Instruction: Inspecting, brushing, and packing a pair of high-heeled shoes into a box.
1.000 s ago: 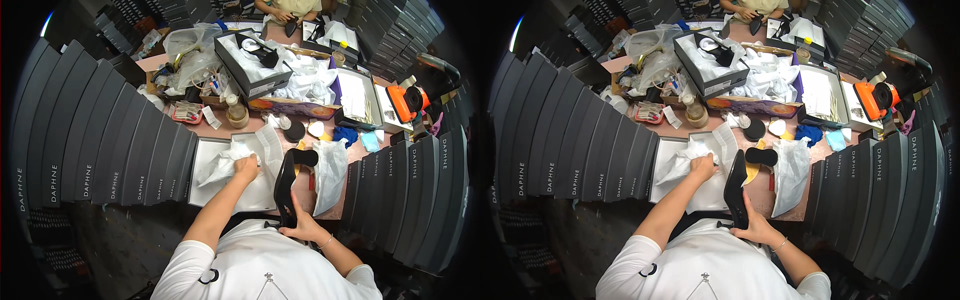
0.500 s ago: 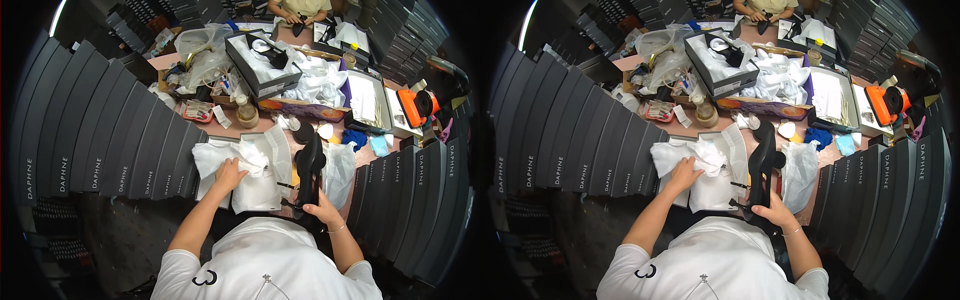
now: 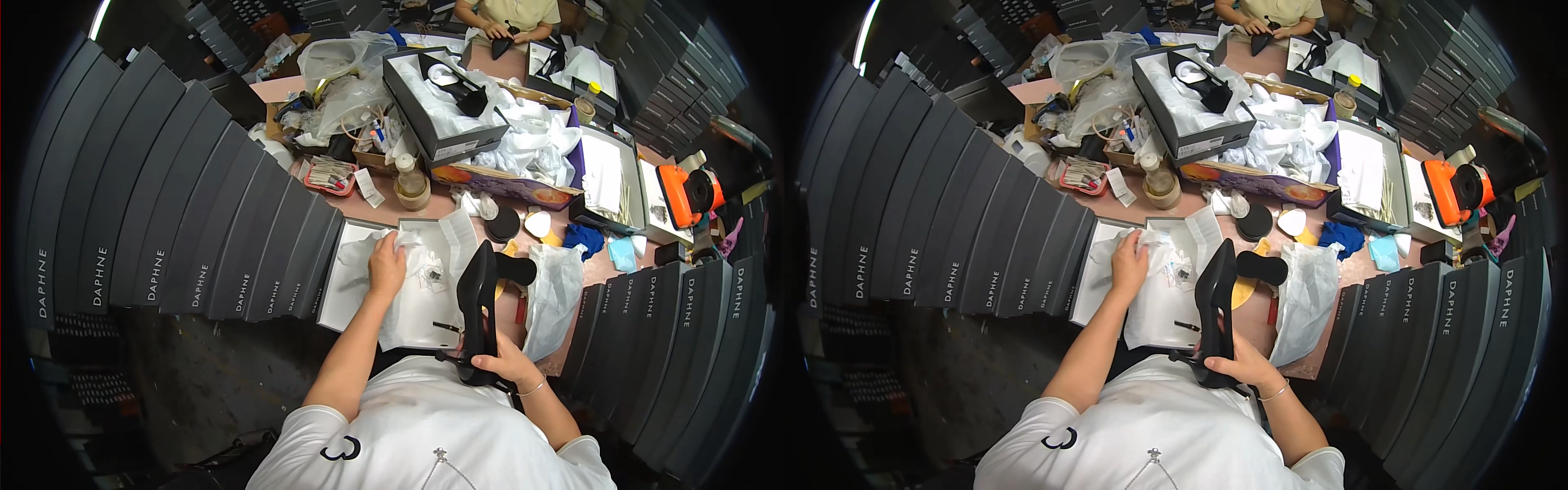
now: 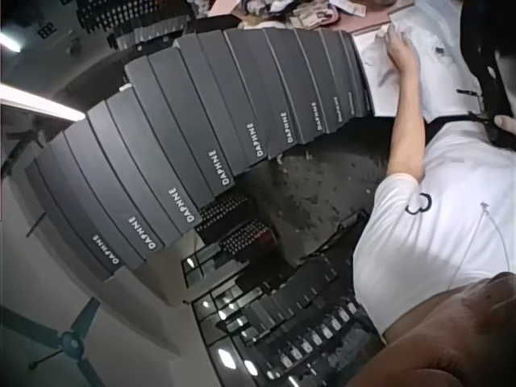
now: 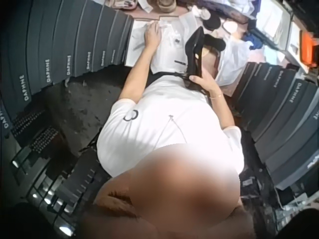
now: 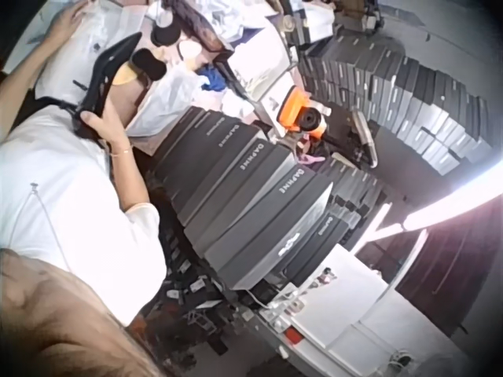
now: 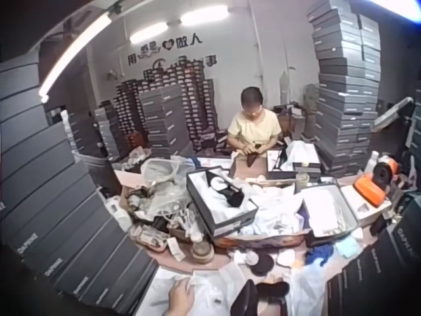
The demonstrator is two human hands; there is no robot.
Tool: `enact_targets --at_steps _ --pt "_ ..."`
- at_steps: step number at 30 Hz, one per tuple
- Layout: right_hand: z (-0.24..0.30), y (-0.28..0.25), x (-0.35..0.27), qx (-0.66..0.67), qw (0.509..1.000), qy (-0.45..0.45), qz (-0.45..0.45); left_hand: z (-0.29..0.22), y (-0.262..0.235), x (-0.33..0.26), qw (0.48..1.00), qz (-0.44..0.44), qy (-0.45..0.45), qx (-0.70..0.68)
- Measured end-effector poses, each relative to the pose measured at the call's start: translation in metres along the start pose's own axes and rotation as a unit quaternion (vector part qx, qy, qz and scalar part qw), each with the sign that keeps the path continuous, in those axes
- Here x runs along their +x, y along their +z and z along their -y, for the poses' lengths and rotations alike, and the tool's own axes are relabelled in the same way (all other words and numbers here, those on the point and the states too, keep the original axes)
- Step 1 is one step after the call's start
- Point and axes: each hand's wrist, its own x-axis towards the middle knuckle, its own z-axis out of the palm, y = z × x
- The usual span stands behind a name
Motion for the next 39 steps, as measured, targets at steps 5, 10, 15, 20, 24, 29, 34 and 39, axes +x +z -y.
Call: enact_targets --at_steps 5,10,15,20,24,29,34,39 --pt "0.013 -0.009 0.003 -0.042 0.999 0.002 0.014 0.025 -0.068 0.0 0.995 -0.066 0.058 0.048" --pt "0.021 -0.023 0.009 -0.037 0.999 0.019 0.02 -0.054 -0.165 0.016 0.985 -0.089 0.131 0.069" --pt "0.043 -0.015 0.022 0.018 0.997 -0.019 0.066 0.046 -0.12 -0.01 0.992 0.032 0.12 0.037" --pt "0.069 0.009 0.023 0.154 0.981 0.003 0.122 0.009 -0.125 0.015 0.994 -0.094 0.041 -0.028" --pt "0.079 0.033 0.042 0.287 0.926 0.072 0.234 -0.005 -0.117 0.006 0.991 -0.094 0.012 -0.093" --pt "0.072 0.054 0.076 0.24 0.916 0.111 0.302 -0.011 -0.113 -0.029 0.937 -0.208 -0.035 -0.278" --pt "0.014 0.029 0.084 0.027 0.951 0.23 0.207 0.001 -0.14 -0.054 0.974 -0.16 0.029 -0.16" --pt "0.031 0.035 0.086 0.125 0.911 0.193 0.342 0.008 -0.124 -0.069 0.964 -0.046 -0.073 -0.25"
